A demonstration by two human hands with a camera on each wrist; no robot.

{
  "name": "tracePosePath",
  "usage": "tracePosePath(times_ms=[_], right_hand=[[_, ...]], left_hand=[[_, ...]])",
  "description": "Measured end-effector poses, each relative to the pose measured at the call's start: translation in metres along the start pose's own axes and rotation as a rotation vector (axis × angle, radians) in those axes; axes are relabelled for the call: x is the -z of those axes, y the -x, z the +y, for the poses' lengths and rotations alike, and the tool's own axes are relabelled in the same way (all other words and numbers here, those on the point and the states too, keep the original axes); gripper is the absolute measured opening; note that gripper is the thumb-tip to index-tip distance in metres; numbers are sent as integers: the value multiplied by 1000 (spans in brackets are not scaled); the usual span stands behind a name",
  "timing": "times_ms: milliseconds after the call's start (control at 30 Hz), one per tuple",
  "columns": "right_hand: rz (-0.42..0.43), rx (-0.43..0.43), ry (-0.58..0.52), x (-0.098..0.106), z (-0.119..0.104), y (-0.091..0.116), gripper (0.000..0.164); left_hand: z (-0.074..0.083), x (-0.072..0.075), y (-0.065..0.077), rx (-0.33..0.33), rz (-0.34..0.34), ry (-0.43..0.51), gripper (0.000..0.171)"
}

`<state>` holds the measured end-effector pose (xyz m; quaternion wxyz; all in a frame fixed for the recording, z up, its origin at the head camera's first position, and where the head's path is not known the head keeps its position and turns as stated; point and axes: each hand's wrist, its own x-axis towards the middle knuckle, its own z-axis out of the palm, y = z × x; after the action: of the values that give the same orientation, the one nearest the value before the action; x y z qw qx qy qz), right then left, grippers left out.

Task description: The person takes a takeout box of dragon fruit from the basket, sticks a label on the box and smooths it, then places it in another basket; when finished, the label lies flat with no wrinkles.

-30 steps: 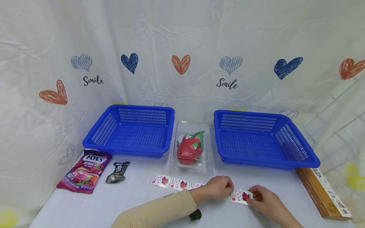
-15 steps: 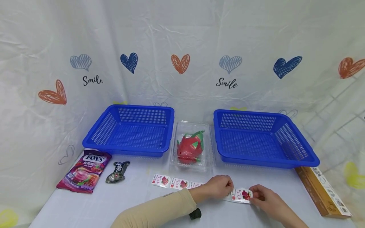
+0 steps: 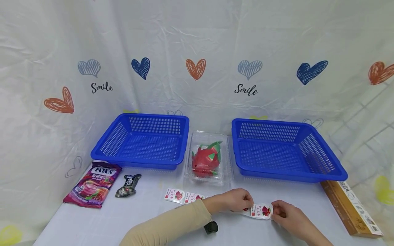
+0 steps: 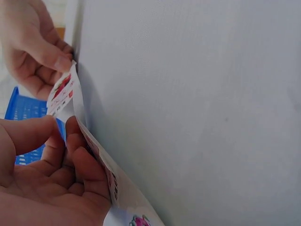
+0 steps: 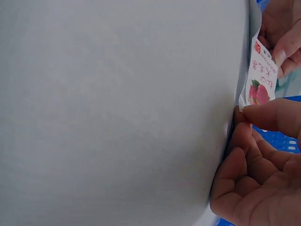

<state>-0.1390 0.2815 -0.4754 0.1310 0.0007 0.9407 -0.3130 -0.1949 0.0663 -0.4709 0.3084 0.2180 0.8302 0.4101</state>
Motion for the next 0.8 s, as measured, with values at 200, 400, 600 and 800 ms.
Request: tracePosePath(times_ms=[200, 400, 600, 800], right_hand=[[-1, -27, -1, -2, 0, 0, 30], [11, -23, -16, 0, 3, 1, 33], [55, -24, -61, 3, 3, 7, 33], [94, 26, -48, 8, 0, 11, 38]], left_hand=[[-1, -1, -1, -23, 8, -33, 13], [-2, -3, -1, -56, 39, -65, 12], [-2, -4, -2, -78, 38, -64, 11], [-6, -4, -3, -110, 33, -91, 10]])
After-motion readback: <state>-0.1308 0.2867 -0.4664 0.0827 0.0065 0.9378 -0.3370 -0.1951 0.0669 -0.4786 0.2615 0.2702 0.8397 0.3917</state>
